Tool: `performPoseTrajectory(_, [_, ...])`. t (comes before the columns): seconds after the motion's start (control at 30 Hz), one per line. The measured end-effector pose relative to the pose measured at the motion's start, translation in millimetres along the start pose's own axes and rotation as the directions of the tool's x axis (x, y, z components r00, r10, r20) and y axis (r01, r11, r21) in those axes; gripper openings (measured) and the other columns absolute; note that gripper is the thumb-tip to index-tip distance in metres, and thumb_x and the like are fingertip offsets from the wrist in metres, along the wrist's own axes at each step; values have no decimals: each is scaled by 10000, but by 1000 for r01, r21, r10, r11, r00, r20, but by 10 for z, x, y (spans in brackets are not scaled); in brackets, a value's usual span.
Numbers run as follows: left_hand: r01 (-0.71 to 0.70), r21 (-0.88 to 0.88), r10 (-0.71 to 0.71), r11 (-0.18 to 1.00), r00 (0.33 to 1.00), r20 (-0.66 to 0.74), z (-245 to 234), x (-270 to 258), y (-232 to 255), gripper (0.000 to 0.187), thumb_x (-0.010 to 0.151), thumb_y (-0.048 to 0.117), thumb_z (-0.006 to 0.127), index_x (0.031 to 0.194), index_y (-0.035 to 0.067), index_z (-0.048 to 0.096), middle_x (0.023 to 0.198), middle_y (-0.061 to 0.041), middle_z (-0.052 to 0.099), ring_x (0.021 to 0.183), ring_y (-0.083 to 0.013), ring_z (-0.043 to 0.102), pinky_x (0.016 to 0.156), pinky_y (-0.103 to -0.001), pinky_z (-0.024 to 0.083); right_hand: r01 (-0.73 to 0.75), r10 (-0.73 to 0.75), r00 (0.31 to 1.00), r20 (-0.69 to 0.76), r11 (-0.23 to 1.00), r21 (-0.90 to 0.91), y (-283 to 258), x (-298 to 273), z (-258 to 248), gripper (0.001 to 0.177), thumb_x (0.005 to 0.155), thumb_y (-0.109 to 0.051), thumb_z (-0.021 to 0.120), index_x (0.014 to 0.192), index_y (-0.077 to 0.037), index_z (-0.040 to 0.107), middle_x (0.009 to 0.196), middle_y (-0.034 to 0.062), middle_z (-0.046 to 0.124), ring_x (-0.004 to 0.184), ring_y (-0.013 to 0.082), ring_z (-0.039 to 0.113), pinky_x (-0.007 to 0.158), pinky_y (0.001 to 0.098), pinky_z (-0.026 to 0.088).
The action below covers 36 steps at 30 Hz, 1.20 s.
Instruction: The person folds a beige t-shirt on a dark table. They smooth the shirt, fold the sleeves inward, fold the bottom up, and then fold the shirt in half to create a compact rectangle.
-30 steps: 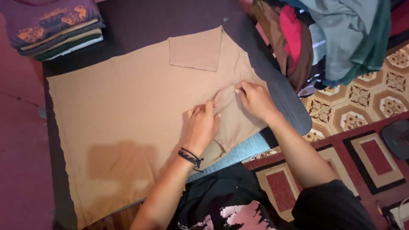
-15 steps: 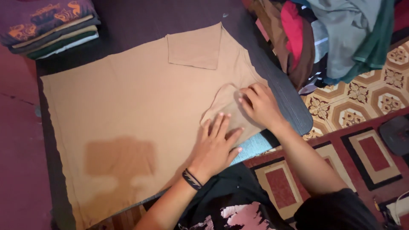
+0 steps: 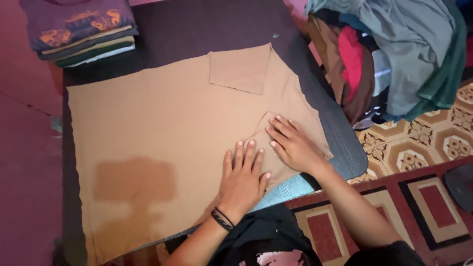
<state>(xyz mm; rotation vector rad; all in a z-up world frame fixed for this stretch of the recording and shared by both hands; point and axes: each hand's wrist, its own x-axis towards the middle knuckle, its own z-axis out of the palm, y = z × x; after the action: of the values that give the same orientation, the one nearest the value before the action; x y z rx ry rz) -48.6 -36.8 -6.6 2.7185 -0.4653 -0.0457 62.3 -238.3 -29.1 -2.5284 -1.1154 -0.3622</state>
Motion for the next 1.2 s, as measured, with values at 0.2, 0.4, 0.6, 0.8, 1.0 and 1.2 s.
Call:
performPoseTrajectory(0.2, [7, -66, -16, 998, 990, -137, 20, -46, -8, 570, 963, 446, 558, 1445, 143, 518, 1523, -354, 330, 1493, -520, 216, 1173, -636, 132, -217, 220, 971, -90, 975, 47, 292, 92, 187, 398, 990, -310, 664, 1334, -110, 657, 1303, 134, 607, 1231, 351, 594, 1041, 457, 460])
performPoseTrajectory(0.4, [38, -77, -56, 996, 971, -233, 57, -41, -29, 672, 884, 494, 666, 1402, 83, 549, 1480, -349, 378, 1470, -515, 249, 1148, -655, 155, -271, 270, 963, -22, 954, -132, 321, 479, 312, 444, 918, -425, 721, 1265, -147, 707, 1240, 92, 586, 1161, 305, 527, 927, 454, 424])
performPoseTrajectory(0.6, [35, 49, -12, 998, 913, -407, 37, -89, 11, 695, 902, 523, 573, 1402, 40, 557, 1488, -298, 453, 1413, -498, 362, 1120, -649, 274, -295, 280, 936, -213, 954, -45, 324, 415, 346, 432, 887, -473, 728, 1233, -213, 720, 1122, 54, 609, 1050, 319, 551, 923, 484, 394])
performPoseTrajectory(0.8, [221, 133, -179, 966, 946, -271, 220, -74, -53, 930, 894, 774, 405, 1543, 109, 390, 1622, -262, 278, 1520, -447, 172, 1157, -727, 89, -501, 497, 852, -163, 865, 16, 335, 439, 278, 707, 739, -644, 792, 1289, -218, 668, 1157, 86, 553, 1193, 318, 475, 1006, 530, 332])
performPoseTrajectory(1.0, [300, 177, -245, 937, 928, -279, 287, -83, -64, 1079, 873, 915, 351, 1577, 98, 296, 1646, -271, 187, 1531, -457, 112, 1161, -716, 76, -509, 532, 820, -211, 847, 156, 368, 440, 273, 581, 760, -566, 811, 1195, -194, 713, 1171, 52, 579, 1222, 254, 528, 1082, 481, 313])
performPoseTrajectory(1.2, [158, 38, -149, 987, 972, -181, -537, -438, -349, 828, 981, 745, 314, 1529, 130, 394, 1603, -276, 287, 1488, -524, 180, 1133, -695, 183, -337, 390, 916, -93, 874, 349, 58, 402, -397, 196, 979, -217, 671, 1111, -98, 752, 1102, 60, 715, 810, 160, 631, 786, 292, 484])
